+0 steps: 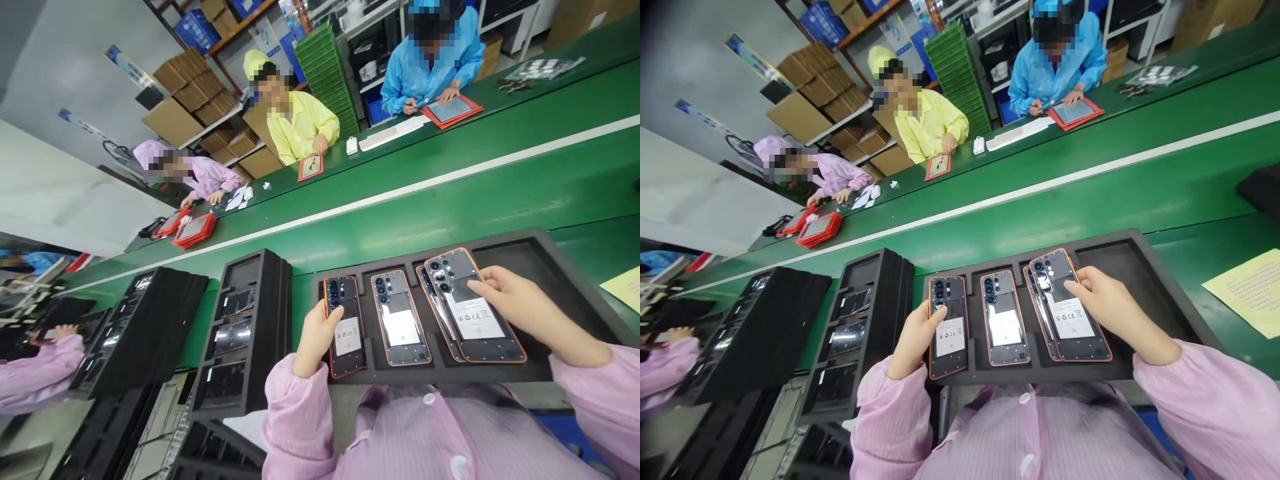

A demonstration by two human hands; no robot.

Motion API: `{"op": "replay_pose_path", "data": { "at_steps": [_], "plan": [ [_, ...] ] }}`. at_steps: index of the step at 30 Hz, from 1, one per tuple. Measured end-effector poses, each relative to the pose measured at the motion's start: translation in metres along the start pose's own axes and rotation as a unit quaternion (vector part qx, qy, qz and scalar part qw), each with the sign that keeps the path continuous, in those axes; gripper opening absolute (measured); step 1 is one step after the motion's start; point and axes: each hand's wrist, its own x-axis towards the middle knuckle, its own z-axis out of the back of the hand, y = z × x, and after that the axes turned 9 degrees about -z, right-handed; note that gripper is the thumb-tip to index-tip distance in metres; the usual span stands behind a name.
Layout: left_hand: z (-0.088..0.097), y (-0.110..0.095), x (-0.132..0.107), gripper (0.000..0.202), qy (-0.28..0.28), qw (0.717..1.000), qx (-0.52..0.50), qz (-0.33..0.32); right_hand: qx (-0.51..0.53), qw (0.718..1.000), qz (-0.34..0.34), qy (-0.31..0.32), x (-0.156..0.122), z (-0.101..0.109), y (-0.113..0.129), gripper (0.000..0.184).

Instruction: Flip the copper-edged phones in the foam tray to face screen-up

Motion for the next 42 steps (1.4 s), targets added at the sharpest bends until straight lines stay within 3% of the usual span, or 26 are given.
{"op": "replay_pose_path", "data": {
  "at_steps": [3, 6, 10, 13, 16, 20, 23, 27, 28, 30, 33, 37, 39, 42],
  "plan": [
    [-0.013, -0.006, 0.0, 0.03, -0.011, 0.996, -0.083, -0.012, -0.111, 0.993, 0.012, -0.039, 0.009, -0.014, -0.001, 0.031],
    [-0.041, -0.017, 0.005, 0.019, 0.025, 0.992, -0.125, -0.022, -0.123, 0.991, 0.012, -0.04, 0.013, -0.021, 0.001, 0.03],
    [-0.064, -0.024, 0.001, 0.009, 0.049, 0.994, -0.095, -0.022, -0.054, 0.998, 0.01, 0.009, 0.011, -0.031, 0.003, 0.031],
    [-0.063, -0.023, -0.001, 0.011, 0.062, 0.992, -0.104, -0.022, 0.001, 0.998, 0.025, 0.066, 0.004, -0.033, 0.002, 0.037],
    [-0.062, -0.022, 0.004, 0.012, 0.1, 0.983, -0.155, 0.007, 0.083, 0.995, 0.022, 0.05, -0.006, -0.031, 0.006, 0.043],
    [-0.074, -0.024, 0.008, 0.039, 0.146, 0.954, -0.257, 0.044, 0.267, 0.961, -0.014, 0.074, -0.021, -0.049, 0.022, 0.044],
    [-0.084, -0.028, 0.001, 0.058, 0.141, 0.928, -0.342, 0.043, 0.293, 0.952, -0.009, 0.087, -0.029, -0.077, 0.032, 0.047],
    [-0.084, -0.034, -0.015, 0.076, 0.094, 0.847, -0.519, 0.063, 0.286, 0.956, 0.029, 0.06, -0.038, -0.106, 0.034, 0.053],
    [-0.081, -0.036, -0.019, 0.077, 0.074, 0.837, -0.54, 0.048, 0.288, 0.955, 0.043, 0.055, -0.04, -0.11, 0.033, 0.056],
    [-0.075, -0.038, -0.027, 0.077, 0.032, 0.845, -0.533, -0.018, 0.293, 0.949, 0.101, 0.052, -0.044, -0.115, 0.031, 0.065],
    [-0.065, -0.035, -0.033, 0.081, 0.008, 0.857, -0.488, -0.164, 0.271, 0.928, 0.252, 0.031, -0.047, -0.117, 0.026, 0.076],
    [-0.065, -0.019, -0.029, 0.093, -0.03, 0.828, -0.416, -0.373, 0.207, 0.877, 0.433, 0.015, -0.048, -0.113, 0.021, 0.073],
    [-0.07, -0.011, -0.028, 0.1, -0.079, 0.813, -0.367, -0.444, 0.198, 0.864, 0.46, 0.052, -0.05, -0.109, 0.022, 0.072],
    [-0.077, -0.003, -0.029, 0.112, -0.105, 0.812, -0.306, -0.486, 0.194, 0.872, 0.443, 0.074, -0.054, -0.105, 0.024, 0.072]
  ]
}}
